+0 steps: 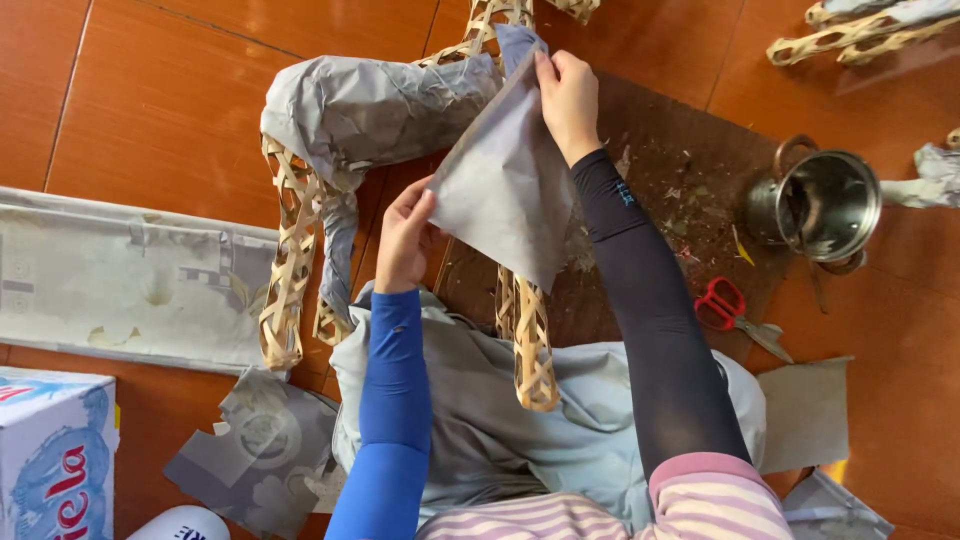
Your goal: Applying paper and glue to a wicker animal framework to create a paper-mache sculpture.
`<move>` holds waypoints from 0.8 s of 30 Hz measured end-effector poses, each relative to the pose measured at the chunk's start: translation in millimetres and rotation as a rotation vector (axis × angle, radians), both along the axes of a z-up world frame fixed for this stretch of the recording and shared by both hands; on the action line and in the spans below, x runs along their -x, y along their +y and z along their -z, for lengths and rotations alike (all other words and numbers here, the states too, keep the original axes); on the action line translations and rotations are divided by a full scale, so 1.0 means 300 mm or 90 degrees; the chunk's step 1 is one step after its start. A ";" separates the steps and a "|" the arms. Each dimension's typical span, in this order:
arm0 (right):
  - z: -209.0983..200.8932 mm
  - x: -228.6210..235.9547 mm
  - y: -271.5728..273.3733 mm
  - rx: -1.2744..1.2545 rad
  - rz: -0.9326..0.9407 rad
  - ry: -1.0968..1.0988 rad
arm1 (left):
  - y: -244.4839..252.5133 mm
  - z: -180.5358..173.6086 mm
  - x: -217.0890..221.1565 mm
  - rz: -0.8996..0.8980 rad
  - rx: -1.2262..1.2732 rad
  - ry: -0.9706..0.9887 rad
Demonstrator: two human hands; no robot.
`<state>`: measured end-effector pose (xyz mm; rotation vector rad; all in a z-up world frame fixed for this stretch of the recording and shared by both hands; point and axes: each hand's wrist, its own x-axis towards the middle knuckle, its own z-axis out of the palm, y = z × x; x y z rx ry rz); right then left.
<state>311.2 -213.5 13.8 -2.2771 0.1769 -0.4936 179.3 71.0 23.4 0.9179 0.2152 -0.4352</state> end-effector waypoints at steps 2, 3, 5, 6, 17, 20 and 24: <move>0.026 -0.028 0.014 -0.002 0.005 0.010 | -0.012 0.138 -0.011 -0.045 -0.031 -0.014; 0.036 -0.042 0.023 0.000 0.010 0.013 | -0.015 0.205 -0.015 -0.091 -0.058 -0.036; 0.045 -0.050 0.033 0.015 0.015 0.010 | -0.016 0.214 -0.022 -0.124 -0.092 0.000; 0.045 -0.054 0.039 0.034 0.020 0.003 | -0.017 0.217 -0.025 -0.157 -0.121 0.033; 0.126 -0.099 -0.021 0.361 0.093 -0.022 | -0.016 0.183 -0.025 -0.198 -0.128 0.127; 0.110 -0.026 -0.034 0.311 0.045 -0.036 | -0.010 0.207 -0.036 -0.193 -0.118 0.119; -0.318 0.151 0.149 0.133 -0.091 0.472 | -0.014 0.202 -0.029 -0.184 -0.113 0.102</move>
